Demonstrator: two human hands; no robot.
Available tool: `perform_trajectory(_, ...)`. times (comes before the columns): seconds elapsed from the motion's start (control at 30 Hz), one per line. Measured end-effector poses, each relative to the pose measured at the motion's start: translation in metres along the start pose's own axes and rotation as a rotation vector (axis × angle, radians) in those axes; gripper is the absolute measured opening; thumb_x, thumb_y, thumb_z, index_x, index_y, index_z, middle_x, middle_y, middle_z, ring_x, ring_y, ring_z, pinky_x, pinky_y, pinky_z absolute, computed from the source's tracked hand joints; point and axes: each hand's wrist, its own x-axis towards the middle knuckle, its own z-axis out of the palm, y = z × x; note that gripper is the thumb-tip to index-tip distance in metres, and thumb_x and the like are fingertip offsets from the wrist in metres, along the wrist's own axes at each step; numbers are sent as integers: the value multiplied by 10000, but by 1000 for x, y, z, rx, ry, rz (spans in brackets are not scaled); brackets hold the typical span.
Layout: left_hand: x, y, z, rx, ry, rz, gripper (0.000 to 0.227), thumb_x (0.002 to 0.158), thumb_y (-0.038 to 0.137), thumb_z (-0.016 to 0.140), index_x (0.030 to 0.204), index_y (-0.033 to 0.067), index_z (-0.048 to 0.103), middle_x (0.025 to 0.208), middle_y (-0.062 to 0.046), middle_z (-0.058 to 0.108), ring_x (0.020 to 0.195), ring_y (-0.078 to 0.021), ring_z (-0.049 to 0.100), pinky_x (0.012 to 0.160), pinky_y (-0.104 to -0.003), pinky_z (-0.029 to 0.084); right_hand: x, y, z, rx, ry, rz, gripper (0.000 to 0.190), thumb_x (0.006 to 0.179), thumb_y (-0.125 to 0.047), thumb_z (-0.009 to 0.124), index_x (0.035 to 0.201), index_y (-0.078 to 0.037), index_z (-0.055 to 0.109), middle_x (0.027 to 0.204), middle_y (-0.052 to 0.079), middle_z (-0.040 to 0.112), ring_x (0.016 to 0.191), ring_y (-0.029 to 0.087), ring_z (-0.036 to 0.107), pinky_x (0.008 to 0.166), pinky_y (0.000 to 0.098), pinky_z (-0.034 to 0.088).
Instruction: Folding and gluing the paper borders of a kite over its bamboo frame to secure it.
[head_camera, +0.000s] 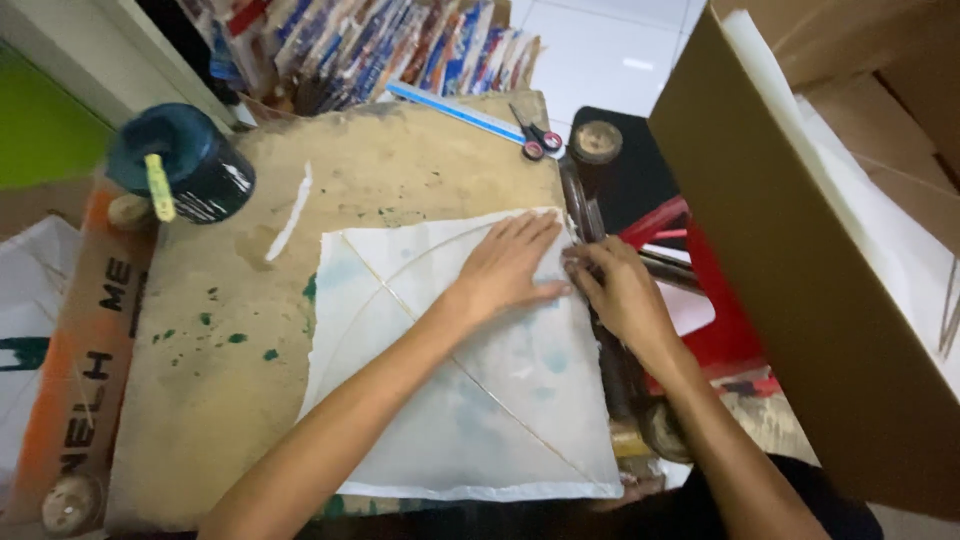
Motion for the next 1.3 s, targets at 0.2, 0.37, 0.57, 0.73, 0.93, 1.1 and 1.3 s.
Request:
perform_trajectory(0.2,-8,11,-13,-13,-62,-54,984,838,658,652,1538,18,391,1605,-178,388,1502,-343,338,1258,-555,112,-4,-9,-10,31,-21,12,279,905,-90,708,1176,-152,737,952,164,629,1033,424,631,931,516,506)
perform_trajectory(0.37,-37,57,-15,67,135,-8,812,833,381,723,1448,-79,460,1476,-275,497,1406,-397,464,1208,-552,244,-4,6,-2,65,-24,91,285,897,-92,707,1169,-169,744,978,134,672,1034,383,655,892,485,545)
perform_trajectory(0.57,-71,78,27,-98,174,16,760,873,390,684,1438,-71,470,1505,-267,464,1461,-379,405,1235,-495,257,-8,4,-6,75,-25,126,240,898,-141,740,1137,-142,741,984,166,699,1027,397,672,845,497,571)
perform_trajectory(0.73,-83,64,14,-154,231,77,773,857,332,693,1491,-18,422,1458,-222,490,1421,-372,456,1198,-499,335,-5,-12,-10,-2,63,-58,186,948,-155,717,1129,-176,758,969,130,673,977,364,660,848,464,558)
perform_trajectory(0.93,-82,14,-11,24,457,-47,406,957,163,631,1345,70,557,1243,-109,582,1187,-306,620,928,-422,544,2,-47,-3,-156,-5,-309,176,937,-174,671,1091,-154,754,1086,104,681,1048,343,648,852,451,571)
perform_trajectory(1.1,-70,0,-17,48,322,-57,732,830,274,803,1442,33,483,1211,-182,668,1210,-320,625,1098,-439,408,4,-46,11,-277,-54,-391,123,926,-184,663,1016,-157,743,1127,92,661,1014,319,654,831,424,544)
perform_trajectory(1.3,-68,-13,-7,-23,248,-88,753,850,230,767,1496,75,413,1200,-153,695,1198,-297,637,1095,-440,384,8,-36,20,-329,-53,-446,155,914,-137,638,1043,-149,723,1145,90,625,1035,319,650,809,427,549)
